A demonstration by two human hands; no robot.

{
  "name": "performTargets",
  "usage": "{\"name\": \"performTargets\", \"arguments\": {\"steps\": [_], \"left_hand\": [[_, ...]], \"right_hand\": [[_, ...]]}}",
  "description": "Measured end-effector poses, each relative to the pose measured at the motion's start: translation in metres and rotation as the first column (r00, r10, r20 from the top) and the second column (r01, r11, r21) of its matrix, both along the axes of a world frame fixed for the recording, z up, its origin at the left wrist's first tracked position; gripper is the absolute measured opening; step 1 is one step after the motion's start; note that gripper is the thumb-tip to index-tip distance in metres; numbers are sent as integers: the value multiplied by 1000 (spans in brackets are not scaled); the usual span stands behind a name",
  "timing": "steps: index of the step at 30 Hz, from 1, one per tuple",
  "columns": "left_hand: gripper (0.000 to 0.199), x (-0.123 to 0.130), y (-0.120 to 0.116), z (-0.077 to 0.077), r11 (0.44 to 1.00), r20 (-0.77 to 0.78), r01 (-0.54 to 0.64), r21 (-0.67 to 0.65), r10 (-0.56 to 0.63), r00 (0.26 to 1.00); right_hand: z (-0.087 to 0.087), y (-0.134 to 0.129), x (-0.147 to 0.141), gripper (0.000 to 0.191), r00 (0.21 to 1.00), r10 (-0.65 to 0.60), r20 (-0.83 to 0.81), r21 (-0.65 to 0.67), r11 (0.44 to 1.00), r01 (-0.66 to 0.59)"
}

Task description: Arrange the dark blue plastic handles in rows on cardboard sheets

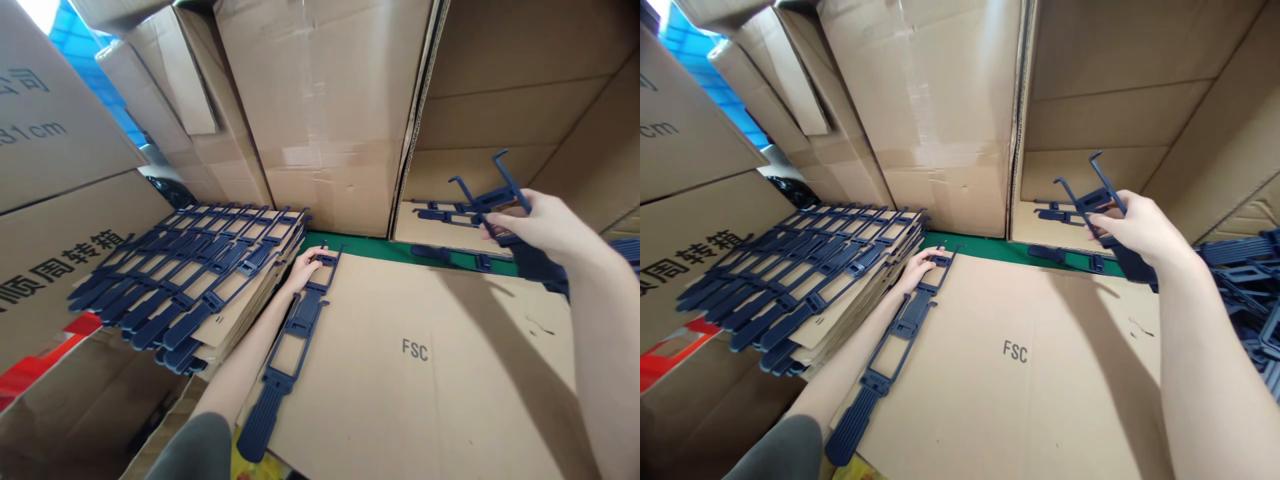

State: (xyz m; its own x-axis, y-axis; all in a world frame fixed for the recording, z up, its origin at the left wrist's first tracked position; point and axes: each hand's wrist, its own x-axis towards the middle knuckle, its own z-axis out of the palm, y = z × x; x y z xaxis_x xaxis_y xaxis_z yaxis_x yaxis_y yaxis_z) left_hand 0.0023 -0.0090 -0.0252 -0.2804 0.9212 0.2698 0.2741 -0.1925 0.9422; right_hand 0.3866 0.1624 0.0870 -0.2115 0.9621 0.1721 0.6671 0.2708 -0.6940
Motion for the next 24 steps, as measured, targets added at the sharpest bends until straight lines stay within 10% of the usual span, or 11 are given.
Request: {"name": "performTargets", "arguments": {"steps": [2, 5, 10, 17, 24], "left_hand": [[30, 0, 0, 0, 1000, -5, -3, 2, 3, 1000], [29, 0, 0, 1, 1000, -19, -3, -1, 3, 1000], [30, 0, -1, 2, 1000, -39, 0, -6, -1, 999], [31, 0, -1, 4, 1000, -60, 6, -19, -7, 998], [30, 0, -1, 6, 1000, -74, 8, -22, -9, 997]], "right_hand": [[10, -18, -13, 22, 957, 208, -204, -173, 954, -244], [8, -39, -38, 29, 829, 460, -318, -384, 737, -556], [-21, -58, -81, 40, 710, 633, -309, -499, 527, -688], [-41, -66, -107, 13, 801, 566, -196, -451, 673, -586], [-47, -49, -103, 15, 831, 408, 378, -75, 908, -412]]}}
